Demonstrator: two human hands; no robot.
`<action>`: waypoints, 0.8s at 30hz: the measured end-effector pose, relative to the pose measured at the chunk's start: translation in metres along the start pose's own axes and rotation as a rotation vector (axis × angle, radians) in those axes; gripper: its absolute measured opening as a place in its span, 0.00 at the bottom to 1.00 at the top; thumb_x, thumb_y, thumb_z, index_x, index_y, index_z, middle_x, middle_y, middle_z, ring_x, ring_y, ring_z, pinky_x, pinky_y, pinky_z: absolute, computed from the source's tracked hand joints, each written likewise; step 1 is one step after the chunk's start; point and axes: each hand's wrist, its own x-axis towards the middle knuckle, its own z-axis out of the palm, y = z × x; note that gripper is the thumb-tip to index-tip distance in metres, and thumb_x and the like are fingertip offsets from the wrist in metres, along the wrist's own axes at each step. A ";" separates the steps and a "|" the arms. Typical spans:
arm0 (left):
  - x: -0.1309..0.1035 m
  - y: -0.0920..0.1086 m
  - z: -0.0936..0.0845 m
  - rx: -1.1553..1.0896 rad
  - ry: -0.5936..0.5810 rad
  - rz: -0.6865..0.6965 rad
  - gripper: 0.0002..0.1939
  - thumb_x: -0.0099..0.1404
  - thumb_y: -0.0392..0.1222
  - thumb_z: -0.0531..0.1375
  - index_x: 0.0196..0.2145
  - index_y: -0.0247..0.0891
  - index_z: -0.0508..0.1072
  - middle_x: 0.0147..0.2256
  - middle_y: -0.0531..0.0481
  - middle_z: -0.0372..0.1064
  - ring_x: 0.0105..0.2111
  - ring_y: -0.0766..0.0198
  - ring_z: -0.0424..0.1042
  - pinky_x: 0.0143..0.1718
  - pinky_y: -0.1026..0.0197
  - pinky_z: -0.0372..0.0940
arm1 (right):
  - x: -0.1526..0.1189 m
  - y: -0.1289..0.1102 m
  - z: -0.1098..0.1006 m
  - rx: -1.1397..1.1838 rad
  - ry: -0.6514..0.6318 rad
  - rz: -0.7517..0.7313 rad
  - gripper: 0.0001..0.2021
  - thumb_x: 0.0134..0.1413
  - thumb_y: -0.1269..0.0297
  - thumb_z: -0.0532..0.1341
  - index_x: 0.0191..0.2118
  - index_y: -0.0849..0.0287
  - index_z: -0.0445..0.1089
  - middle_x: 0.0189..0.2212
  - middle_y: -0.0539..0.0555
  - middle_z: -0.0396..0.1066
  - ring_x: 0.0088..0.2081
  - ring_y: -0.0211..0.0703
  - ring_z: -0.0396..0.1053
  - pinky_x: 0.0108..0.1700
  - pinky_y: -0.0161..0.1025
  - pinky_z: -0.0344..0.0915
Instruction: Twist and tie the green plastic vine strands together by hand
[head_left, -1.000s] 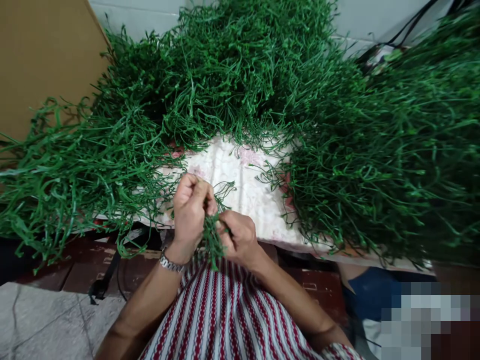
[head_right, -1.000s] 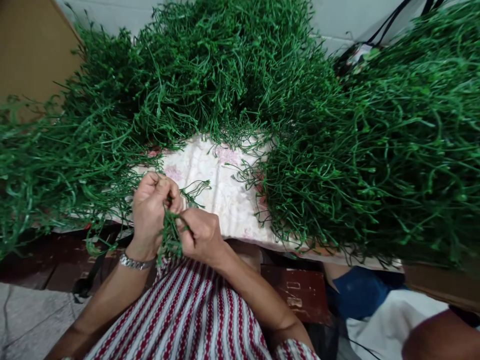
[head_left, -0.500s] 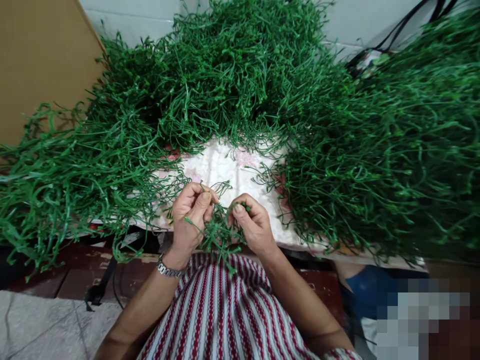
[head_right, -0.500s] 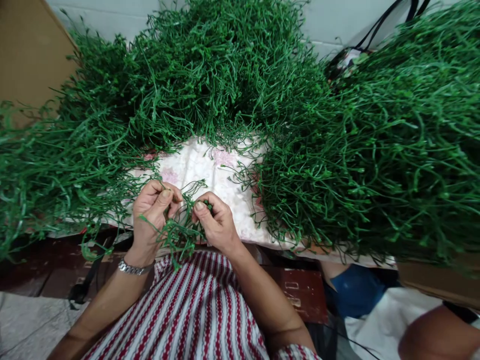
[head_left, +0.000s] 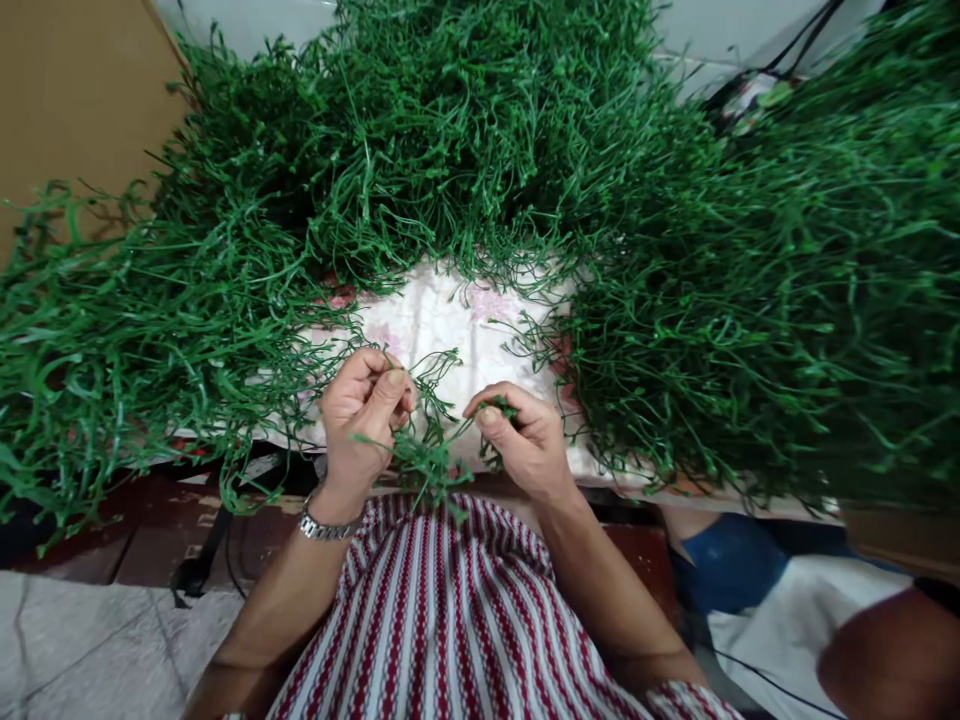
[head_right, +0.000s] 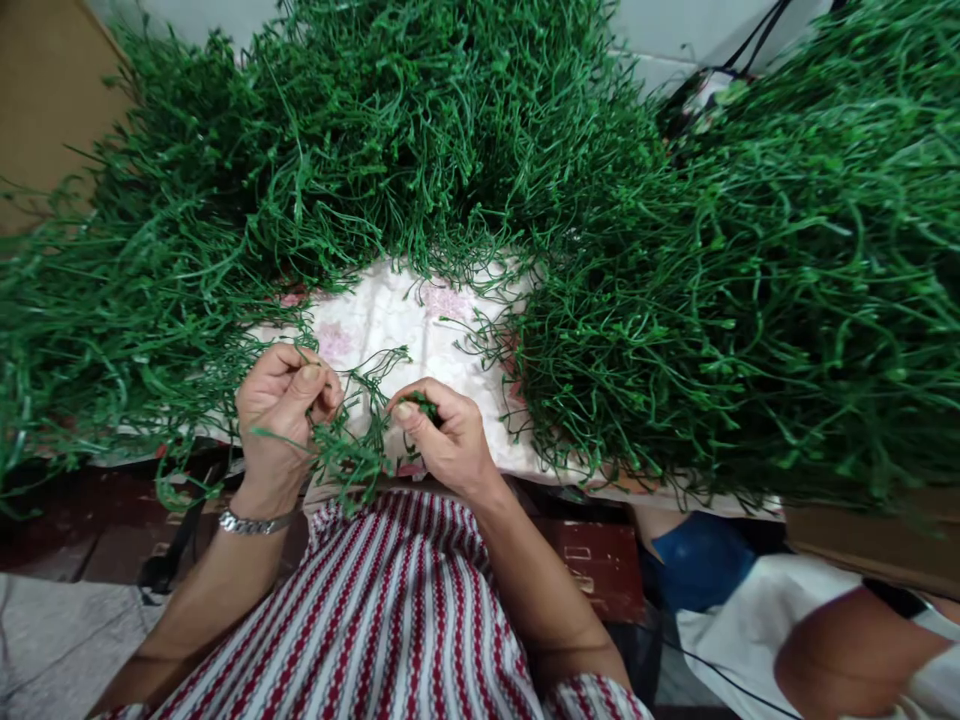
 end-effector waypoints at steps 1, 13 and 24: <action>0.000 -0.002 -0.001 0.013 -0.005 0.007 0.09 0.58 0.41 0.61 0.28 0.37 0.64 0.19 0.56 0.62 0.17 0.73 0.61 0.16 0.71 0.55 | 0.000 0.002 0.000 0.040 0.058 0.011 0.13 0.54 0.54 0.59 0.31 0.60 0.70 0.20 0.47 0.62 0.21 0.32 0.58 0.24 0.31 0.54; 0.004 -0.003 -0.001 -0.005 0.020 -0.090 0.11 0.55 0.44 0.64 0.26 0.38 0.64 0.19 0.57 0.60 0.16 0.74 0.59 0.14 0.72 0.50 | 0.009 0.004 -0.008 0.209 0.248 -0.059 0.12 0.55 0.56 0.57 0.28 0.58 0.61 0.24 0.48 0.59 0.20 0.29 0.54 0.21 0.31 0.54; 0.032 0.004 0.027 -0.061 0.125 -0.138 0.11 0.55 0.41 0.62 0.24 0.37 0.63 0.18 0.57 0.59 0.16 0.74 0.59 0.14 0.73 0.52 | 0.019 -0.015 -0.023 0.470 0.214 0.110 0.15 0.46 0.61 0.61 0.22 0.59 0.53 0.27 0.49 0.68 0.14 0.23 0.42 0.14 0.26 0.42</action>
